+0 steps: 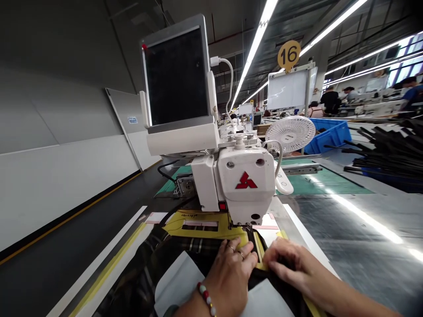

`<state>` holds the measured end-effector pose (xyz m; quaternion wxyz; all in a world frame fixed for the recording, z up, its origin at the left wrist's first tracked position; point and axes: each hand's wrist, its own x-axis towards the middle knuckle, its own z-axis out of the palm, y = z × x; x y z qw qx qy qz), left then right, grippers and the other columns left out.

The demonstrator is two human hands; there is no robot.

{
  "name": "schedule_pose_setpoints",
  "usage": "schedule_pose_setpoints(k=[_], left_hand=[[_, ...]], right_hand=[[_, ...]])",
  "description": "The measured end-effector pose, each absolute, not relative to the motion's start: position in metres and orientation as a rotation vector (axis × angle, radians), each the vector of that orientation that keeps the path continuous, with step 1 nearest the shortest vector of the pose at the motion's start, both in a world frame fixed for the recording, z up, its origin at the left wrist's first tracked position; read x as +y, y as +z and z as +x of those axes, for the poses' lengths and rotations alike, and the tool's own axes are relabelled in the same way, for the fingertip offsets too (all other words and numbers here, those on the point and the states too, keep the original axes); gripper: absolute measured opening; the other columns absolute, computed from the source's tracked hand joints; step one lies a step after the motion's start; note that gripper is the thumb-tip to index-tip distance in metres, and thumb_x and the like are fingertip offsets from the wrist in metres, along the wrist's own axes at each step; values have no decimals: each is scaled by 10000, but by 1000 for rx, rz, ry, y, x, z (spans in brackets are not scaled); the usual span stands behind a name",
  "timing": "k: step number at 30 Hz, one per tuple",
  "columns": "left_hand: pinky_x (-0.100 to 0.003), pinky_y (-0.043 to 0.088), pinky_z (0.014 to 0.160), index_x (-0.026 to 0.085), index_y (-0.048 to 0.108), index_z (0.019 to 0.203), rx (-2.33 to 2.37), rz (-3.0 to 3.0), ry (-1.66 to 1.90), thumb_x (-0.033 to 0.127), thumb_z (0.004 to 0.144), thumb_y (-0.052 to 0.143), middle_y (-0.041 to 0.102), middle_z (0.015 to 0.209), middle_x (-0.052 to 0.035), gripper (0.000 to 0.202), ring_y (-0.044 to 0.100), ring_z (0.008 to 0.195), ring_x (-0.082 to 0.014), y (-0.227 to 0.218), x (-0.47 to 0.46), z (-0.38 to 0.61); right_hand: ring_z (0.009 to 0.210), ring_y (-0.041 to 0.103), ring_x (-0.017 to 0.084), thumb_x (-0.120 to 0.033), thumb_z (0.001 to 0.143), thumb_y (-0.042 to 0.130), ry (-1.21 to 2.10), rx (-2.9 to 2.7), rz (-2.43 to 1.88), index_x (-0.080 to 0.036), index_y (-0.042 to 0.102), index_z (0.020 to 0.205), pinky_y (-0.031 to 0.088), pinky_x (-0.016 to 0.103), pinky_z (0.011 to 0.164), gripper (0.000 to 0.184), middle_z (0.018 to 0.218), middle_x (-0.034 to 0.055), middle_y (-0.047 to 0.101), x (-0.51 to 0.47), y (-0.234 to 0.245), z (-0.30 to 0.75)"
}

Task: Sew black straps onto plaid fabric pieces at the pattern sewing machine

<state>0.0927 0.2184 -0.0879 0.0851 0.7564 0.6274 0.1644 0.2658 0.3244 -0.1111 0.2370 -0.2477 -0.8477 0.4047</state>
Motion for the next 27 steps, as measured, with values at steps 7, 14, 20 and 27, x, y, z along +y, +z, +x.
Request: schedule_pose_setpoints(k=[7,14,20,27], left_hand=[[-415,275,1082,230,551,1207,1816,2305,618,64,744,436,489,1347,17,505,364,1267,-220,-100,213,87],[-376,294,1075,182,586,1119,1793,2272,793,59,711,457,547,1279,-16,446,408,1211,-200,-103,215,86],[-405,316,1067,144,539,1157,1802,2169,714,24,644,464,558,1241,-77,532,404,1217,-232,-89,216,87],[-431,301,1078,141,583,1124,1810,2214,585,10,627,459,523,1305,-60,528,381,1243,-258,-85,218,87]], right_hand=[[1093,486,306,-426,818,458,520,-2299,-980,-224,691,975,323,478,954,346,1077,85,636,370,-125,240],[1026,478,311,-332,725,557,486,-2386,-1129,-215,696,869,338,450,874,231,1018,89,631,390,-113,207],[1016,514,290,-260,597,671,675,-2356,-1162,-196,685,823,352,384,874,235,1007,84,646,394,-101,203],[979,559,225,-265,607,679,716,-2434,-1298,-196,661,798,372,278,836,204,892,40,663,391,-89,202]])
